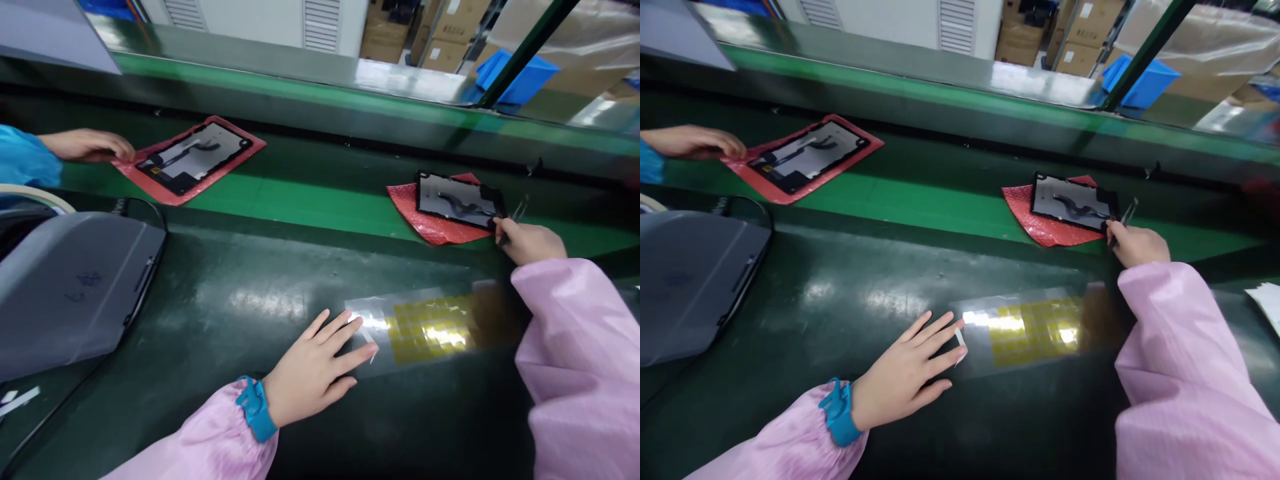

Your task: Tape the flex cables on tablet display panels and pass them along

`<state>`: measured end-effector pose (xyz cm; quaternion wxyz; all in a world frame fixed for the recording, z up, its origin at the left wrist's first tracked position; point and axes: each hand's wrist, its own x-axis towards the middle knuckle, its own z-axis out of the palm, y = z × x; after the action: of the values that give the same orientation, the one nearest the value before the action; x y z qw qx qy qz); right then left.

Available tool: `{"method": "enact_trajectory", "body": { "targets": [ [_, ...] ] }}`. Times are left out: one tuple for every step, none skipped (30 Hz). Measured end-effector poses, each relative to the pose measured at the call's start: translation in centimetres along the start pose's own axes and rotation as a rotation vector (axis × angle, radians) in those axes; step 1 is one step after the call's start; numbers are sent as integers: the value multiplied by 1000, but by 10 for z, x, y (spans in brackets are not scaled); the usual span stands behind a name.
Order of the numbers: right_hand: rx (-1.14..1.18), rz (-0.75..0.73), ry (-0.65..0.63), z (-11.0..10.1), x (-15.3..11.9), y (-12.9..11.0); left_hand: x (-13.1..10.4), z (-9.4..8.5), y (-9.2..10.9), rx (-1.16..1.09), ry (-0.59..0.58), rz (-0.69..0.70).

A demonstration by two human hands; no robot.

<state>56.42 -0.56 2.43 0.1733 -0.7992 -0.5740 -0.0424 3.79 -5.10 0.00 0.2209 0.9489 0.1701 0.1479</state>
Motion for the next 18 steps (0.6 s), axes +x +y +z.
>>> {"method": "enact_trajectory", "body": {
  "targets": [
    [-3,2,22,1,3,-4,-1,1,-1,-34,27,-6],
    [-2,-7,54,0,5,-10,-1,3,-3,-75,60,-11],
    [1,-32,95,-2,6,-18,-1,5,-4,-126,96,-17],
    [1,-73,140,-5,6,-28,-1,7,-6,-184,139,-24],
    [-8,-125,193,-9,5,-41,1,9,-7,-252,183,-30],
    [-21,-179,249,-14,2,-56,4,10,-7,-334,222,-41],
    [-38,-232,289,-19,-3,-73,9,12,-7,-432,258,-59],
    [-59,-275,319,-23,-10,-93,15,13,-7,-547,288,-83],
    [-67,-310,333,-28,-20,-115,23,14,-5,-676,317,-110],
    [-72,-360,304,-31,-33,-137,31,15,-4,-815,350,-144],
    [-92,-426,319,-35,-49,-160,40,14,-1,-956,395,-179],
    [-99,-496,310,-37,-66,-183,49,12,1,-1089,457,-220],
    [-98,-555,329,-39,-84,-205,58,10,4,-1210,524,-272],
    [-112,-621,322,-41,-104,-225,65,6,6,-1306,589,-327],
    [-124,-687,334,-42,-122,-242,70,1,8,-1379,652,-390],
    [-111,-747,322,-41,-140,-258,74,-3,10,-1428,710,-443],
    [-76,-808,298,-41,-156,-270,75,-8,12,-1450,764,-482],
    [-26,-855,269,-39,-170,-280,74,-12,13,-1450,810,-506]
  ]
}}
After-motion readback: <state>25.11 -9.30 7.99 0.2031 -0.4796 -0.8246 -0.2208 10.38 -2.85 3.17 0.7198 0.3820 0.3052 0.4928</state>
